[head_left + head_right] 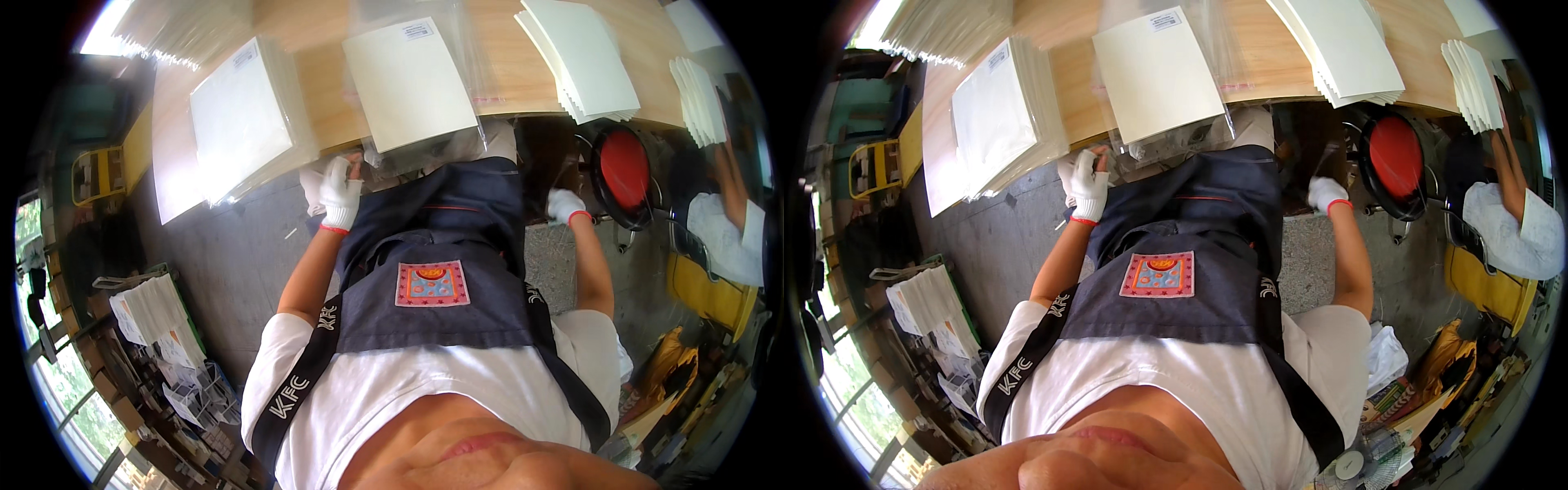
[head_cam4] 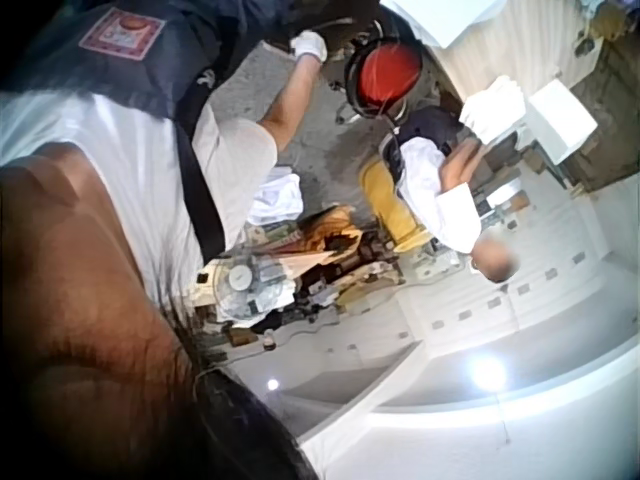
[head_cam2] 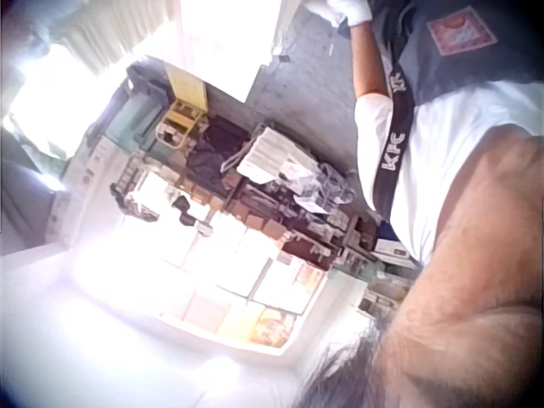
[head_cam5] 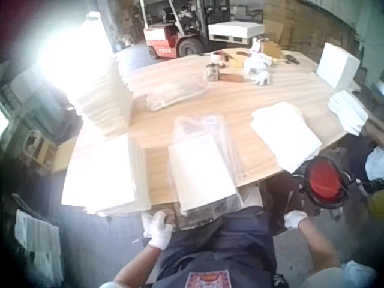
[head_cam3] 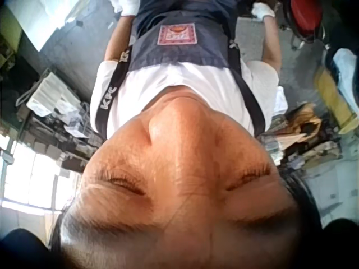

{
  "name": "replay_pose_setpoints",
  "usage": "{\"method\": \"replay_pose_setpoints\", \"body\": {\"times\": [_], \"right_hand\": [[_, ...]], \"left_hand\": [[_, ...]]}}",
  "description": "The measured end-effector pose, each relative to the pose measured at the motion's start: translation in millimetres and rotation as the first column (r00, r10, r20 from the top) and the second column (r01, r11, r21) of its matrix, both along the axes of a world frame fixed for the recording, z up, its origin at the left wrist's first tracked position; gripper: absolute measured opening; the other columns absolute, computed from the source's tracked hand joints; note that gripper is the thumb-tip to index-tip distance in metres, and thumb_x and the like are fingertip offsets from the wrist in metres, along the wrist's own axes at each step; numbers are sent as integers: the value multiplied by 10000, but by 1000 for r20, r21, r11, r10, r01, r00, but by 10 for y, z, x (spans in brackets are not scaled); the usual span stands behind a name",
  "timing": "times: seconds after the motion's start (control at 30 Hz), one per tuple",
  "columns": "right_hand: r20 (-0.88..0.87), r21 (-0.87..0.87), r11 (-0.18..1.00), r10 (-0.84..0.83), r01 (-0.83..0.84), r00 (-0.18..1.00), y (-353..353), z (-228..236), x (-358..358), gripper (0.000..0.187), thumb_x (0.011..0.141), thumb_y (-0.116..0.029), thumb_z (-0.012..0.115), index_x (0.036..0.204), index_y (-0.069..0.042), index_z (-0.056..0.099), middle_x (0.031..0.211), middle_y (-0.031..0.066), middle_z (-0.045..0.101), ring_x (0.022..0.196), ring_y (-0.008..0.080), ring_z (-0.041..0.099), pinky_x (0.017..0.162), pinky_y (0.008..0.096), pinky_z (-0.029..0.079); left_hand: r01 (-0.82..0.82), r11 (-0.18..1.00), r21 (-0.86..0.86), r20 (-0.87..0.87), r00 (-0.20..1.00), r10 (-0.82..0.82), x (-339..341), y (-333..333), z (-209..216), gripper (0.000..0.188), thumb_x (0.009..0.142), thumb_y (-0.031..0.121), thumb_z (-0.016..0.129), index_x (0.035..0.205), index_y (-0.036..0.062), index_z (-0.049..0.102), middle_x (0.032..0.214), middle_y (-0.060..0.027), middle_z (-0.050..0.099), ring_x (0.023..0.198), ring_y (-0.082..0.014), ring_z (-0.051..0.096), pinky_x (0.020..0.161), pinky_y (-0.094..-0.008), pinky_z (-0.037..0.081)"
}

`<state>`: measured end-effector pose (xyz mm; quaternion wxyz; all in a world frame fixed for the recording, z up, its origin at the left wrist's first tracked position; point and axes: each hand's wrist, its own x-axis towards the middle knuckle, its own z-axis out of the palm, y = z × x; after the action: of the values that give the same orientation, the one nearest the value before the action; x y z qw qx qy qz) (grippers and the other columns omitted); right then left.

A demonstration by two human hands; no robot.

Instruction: The person repeatedly picks up white rectangular sheets and places them into clear plastic bags on a wooden table. The person wears white gloves and a KFC apron while performing this repetitive packaging task in a workspace with stacks of materials.

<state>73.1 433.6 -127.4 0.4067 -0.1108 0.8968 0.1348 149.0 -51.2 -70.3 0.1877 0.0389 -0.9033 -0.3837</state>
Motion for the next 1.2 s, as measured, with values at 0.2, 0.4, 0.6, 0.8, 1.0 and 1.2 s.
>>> {"method": "replay_pose_setpoints", "body": {"times": [0.2, 0.4, 0.6, 0.8, 1.0, 1.2], "right_hand": [[-788, -554, 638, -197, -535, 583, -1098, 633, -294, 339, 729, -218, 696, 1057, -181, 619, 989, 74, 619, 943, 263, 602, 814, 385, 486], [-660, -748, 344, -298, -568, 689, -1801, 666, -503, 166, 704, -129, 740, 798, -107, 605, 817, 36, 608, 776, 226, 600, 700, 325, 483], [528, -845, -373, -695, 383, 489, -2183, 425, -348, 201, 826, -190, 719, 826, -84, 549, 570, -44, 466, 488, 49, 462, 447, 224, 387], [383, -889, -130, -735, 439, 559, -1967, 431, -281, 318, 925, -417, 545, 884, -102, 556, 610, -30, 519, 456, 69, 474, 419, 223, 379], [818, -574, -459, -291, 678, 496, -2441, 642, -190, 200, 937, -219, 550, 1051, -62, 596, 669, 19, 591, 478, 93, 510, 412, 234, 390], [484, -859, -259, -126, 442, 866, -3785, 1391, -305, 408, 929, -273, 577, 1218, 11, 534, 802, 14, 611, 635, 77, 546, 519, 236, 452]], "left_hand": [[135, 857, -497, -323, 888, -327, -274, 157, 59, 310, 667, 17, 705, 962, 106, 668, 1034, -30, 630, 954, -262, 587, 787, -367, 494], [194, 916, -350, -209, 937, -279, -169, 56, -49, 176, 647, 75, 741, 777, 80, 622, 855, -49, 622, 824, -270, 578, 676, -339, 484], [-237, 201, 950, 216, 968, 125, -128, 274, -298, 176, 857, 95, 639, 998, 105, 535, 804, 39, 554, 719, -73, 522, 610, -240, 456], [-269, 414, 870, 294, 956, 2, -118, 292, 91, 202, 892, 173, 615, 1064, 80, 561, 915, 18, 608, 759, -60, 561, 553, -214, 456], [-73, 856, 511, -12, 996, 92, 110, -124, 941, 186, 896, 104, 577, 1037, -16, 600, 862, -5, 576, 773, -80, 506, 698, -221, 426], [-342, 873, 348, -325, 829, 455, 408, -1142, 1366, 311, 960, 101, 437, 1161, -87, 582, 1055, -125, 634, 969, -165, 567, 881, -292, 441]]}}
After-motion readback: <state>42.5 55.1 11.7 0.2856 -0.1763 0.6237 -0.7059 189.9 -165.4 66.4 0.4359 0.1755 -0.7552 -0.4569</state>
